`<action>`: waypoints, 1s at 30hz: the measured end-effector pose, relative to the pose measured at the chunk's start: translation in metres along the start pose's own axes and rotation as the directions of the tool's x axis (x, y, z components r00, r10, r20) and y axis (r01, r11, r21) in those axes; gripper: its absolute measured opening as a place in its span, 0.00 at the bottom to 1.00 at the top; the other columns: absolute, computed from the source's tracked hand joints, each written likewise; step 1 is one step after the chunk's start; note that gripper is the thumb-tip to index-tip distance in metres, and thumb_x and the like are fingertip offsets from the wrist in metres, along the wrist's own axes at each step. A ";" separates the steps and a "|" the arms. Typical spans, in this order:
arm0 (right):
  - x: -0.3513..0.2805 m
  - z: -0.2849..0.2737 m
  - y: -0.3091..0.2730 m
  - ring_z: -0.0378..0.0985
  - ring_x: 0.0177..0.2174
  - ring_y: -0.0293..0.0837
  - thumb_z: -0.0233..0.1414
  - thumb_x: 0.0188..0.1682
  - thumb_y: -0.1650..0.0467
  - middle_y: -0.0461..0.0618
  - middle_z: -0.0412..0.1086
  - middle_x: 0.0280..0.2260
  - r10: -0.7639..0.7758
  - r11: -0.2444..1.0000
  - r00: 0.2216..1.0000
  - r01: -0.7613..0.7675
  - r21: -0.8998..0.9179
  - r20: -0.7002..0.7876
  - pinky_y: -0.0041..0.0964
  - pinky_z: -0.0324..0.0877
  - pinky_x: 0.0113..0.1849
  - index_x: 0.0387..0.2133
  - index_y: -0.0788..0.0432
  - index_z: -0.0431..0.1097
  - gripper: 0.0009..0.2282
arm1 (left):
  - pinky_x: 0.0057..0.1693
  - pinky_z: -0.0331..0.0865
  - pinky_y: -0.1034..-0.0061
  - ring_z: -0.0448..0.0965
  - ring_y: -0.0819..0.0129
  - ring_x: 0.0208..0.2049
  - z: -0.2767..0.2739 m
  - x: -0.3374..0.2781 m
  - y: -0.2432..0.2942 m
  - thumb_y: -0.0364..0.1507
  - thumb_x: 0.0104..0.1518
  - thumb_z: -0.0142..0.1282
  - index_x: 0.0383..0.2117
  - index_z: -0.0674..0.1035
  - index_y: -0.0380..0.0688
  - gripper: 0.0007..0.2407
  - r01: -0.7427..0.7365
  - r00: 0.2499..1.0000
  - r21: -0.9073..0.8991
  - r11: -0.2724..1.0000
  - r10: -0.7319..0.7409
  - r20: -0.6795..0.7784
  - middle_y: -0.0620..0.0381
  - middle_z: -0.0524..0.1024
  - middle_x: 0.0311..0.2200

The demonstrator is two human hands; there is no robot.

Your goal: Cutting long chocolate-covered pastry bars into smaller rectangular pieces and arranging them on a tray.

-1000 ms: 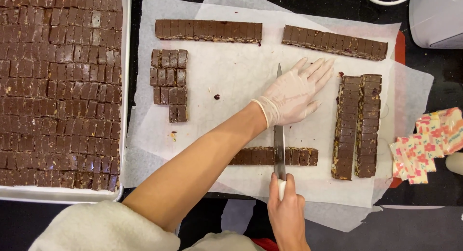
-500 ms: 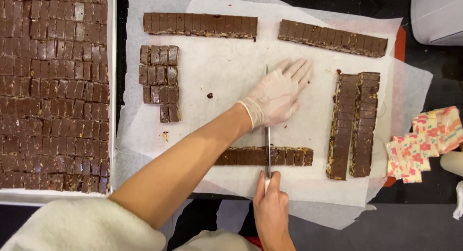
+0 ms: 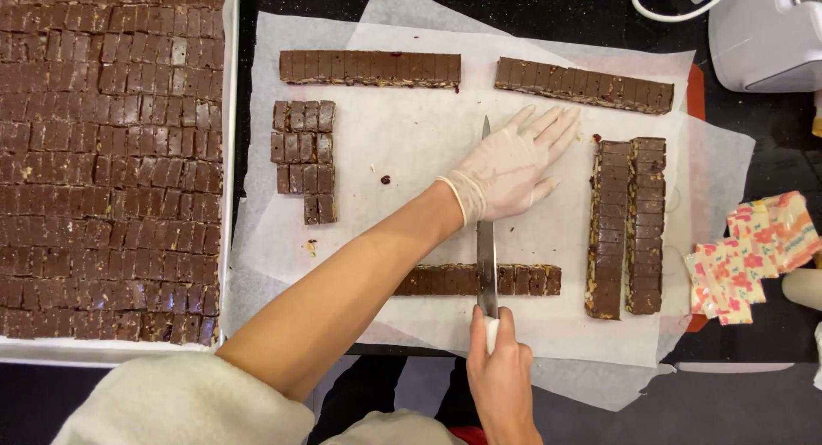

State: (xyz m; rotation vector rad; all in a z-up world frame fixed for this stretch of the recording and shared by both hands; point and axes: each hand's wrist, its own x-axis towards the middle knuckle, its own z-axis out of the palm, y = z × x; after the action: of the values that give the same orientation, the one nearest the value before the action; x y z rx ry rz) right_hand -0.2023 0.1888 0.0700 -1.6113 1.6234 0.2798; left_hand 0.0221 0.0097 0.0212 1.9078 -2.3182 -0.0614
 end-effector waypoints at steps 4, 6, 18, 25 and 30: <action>0.000 0.006 -0.003 0.73 0.35 0.69 0.50 0.63 0.55 0.68 0.71 0.23 0.005 1.000 1.000 -0.005 -0.018 0.018 0.57 0.64 0.37 0.68 0.51 0.64 0.23 | 0.83 0.49 0.50 0.54 0.51 0.84 0.003 -0.010 -0.007 0.51 0.76 0.45 0.82 0.54 0.38 0.36 0.007 1.000 0.011 1.000 -0.007 0.013 0.40 0.50 0.83; -0.001 0.007 -0.005 0.72 0.33 0.70 0.49 0.64 0.56 0.68 0.72 0.23 0.001 1.000 1.000 -0.001 -0.006 0.017 0.57 0.63 0.36 0.64 0.51 0.66 0.20 | 0.83 0.49 0.50 0.54 0.51 0.84 0.005 -0.011 -0.007 0.50 0.76 0.45 0.82 0.54 0.39 0.36 0.011 1.000 0.005 1.000 -0.011 0.014 0.41 0.49 0.83; 0.023 0.052 0.056 0.60 0.15 0.65 0.53 0.59 0.71 0.67 0.65 0.35 -0.403 0.852 0.911 0.338 -0.400 -0.089 0.53 0.61 0.21 0.61 0.58 0.66 0.17 | 0.83 0.48 0.48 0.53 0.52 0.83 0.000 -0.012 -0.005 0.51 0.75 0.42 0.81 0.58 0.40 0.35 -0.004 0.999 0.067 0.998 0.001 0.053 0.41 0.51 0.83; 0.028 0.071 0.062 0.56 0.10 0.56 0.52 0.62 0.76 0.56 0.64 0.49 -0.507 0.813 0.857 0.440 -0.382 -0.092 0.47 0.54 0.13 0.58 0.62 0.70 0.12 | 0.82 0.50 0.46 0.55 0.51 0.82 0.008 -0.017 -0.012 0.49 0.71 0.47 0.80 0.59 0.40 0.35 -0.027 0.999 0.071 0.997 0.023 0.047 0.41 0.53 0.82; 0.038 0.090 0.091 0.50 0.12 0.41 0.53 0.50 0.89 0.68 0.63 0.54 -0.633 0.417 0.772 0.394 -0.819 0.049 0.32 0.61 0.18 0.70 0.61 0.64 0.32 | 0.82 0.48 0.46 0.55 0.51 0.82 0.017 -0.016 -0.004 0.48 0.72 0.44 0.80 0.59 0.41 0.34 -0.049 0.998 0.081 0.995 0.045 0.049 0.44 0.54 0.82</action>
State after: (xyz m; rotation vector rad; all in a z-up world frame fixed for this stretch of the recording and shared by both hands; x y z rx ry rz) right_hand -0.2456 0.2348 -0.0476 -2.9005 1.0765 0.5170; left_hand 0.0267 0.0233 0.0026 1.9082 -2.4316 -0.0057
